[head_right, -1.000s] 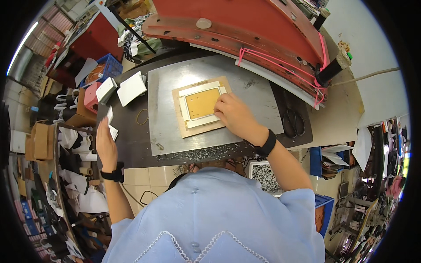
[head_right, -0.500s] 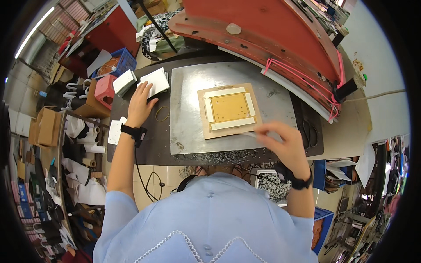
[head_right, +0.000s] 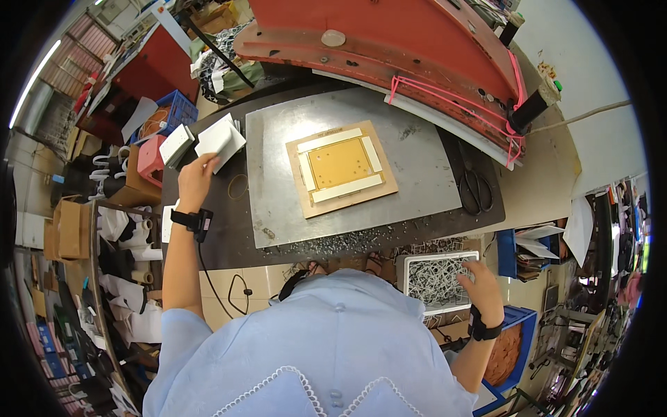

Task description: Using a manual press to punch patterns or holes into leather/fabric components.

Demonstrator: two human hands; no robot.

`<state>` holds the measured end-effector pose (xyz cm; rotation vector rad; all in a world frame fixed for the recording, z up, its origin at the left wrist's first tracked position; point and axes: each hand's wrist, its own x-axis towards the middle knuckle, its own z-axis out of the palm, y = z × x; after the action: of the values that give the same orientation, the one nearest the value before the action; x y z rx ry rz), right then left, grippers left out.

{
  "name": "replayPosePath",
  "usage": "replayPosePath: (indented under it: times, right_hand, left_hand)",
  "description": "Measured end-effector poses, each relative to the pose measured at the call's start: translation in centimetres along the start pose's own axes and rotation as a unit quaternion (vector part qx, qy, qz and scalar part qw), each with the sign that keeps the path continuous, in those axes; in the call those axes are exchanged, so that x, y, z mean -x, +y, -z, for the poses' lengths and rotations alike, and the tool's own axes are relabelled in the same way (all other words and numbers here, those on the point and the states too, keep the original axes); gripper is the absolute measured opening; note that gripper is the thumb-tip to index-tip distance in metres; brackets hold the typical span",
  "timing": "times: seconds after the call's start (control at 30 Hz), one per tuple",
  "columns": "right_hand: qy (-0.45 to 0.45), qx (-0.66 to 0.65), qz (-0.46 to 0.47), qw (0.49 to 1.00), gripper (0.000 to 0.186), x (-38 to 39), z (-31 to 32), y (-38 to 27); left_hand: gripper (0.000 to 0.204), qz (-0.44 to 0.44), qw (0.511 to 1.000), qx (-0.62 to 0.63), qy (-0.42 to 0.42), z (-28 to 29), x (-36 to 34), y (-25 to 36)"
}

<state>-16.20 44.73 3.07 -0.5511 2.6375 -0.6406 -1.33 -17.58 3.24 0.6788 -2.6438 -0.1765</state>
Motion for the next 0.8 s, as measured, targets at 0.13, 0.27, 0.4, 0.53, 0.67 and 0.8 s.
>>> replayPosePath:
  times: [0.13, 0.27, 0.4, 0.53, 0.67, 0.8]
  right_hand:
    - [0.016, -0.063, 0.077, 0.995, 0.020, -3.0, 0.0, -5.7]
    - [-0.087, -0.349, 0.103, 0.927, 0.022, -6.1, -1.4, -13.4]
    - [-0.199, -0.461, 0.137, 0.854, 0.025, -8.3, -2.6, -19.6]
    - [-0.195, -0.443, 0.147, 0.862, 0.022, -10.8, -3.5, -19.0]
    - [-0.167, -0.431, 0.127, 0.878, 0.021, -14.4, -3.0, -16.1]
    - [-0.143, -0.482, 0.094, 0.859, 0.023, -17.5, -3.0, -17.4]
  left_hand:
    - [0.025, -0.023, 0.992, 0.049, 0.116, 3.0, 0.8, 2.9]
    - [0.036, -0.238, 0.949, 0.006, 0.205, 4.5, 2.5, 11.3]
    - [0.042, -0.341, 0.933, 0.029, 0.107, 3.5, 7.1, 18.8]
    - [0.040, -0.318, 0.942, 0.109, 0.026, 1.5, 9.4, 21.5]
    - [0.036, -0.218, 0.951, 0.217, -0.022, 1.8, 8.6, 20.9]
    - [0.033, -0.129, 0.962, 0.241, -0.027, 0.0, 6.8, 18.1]
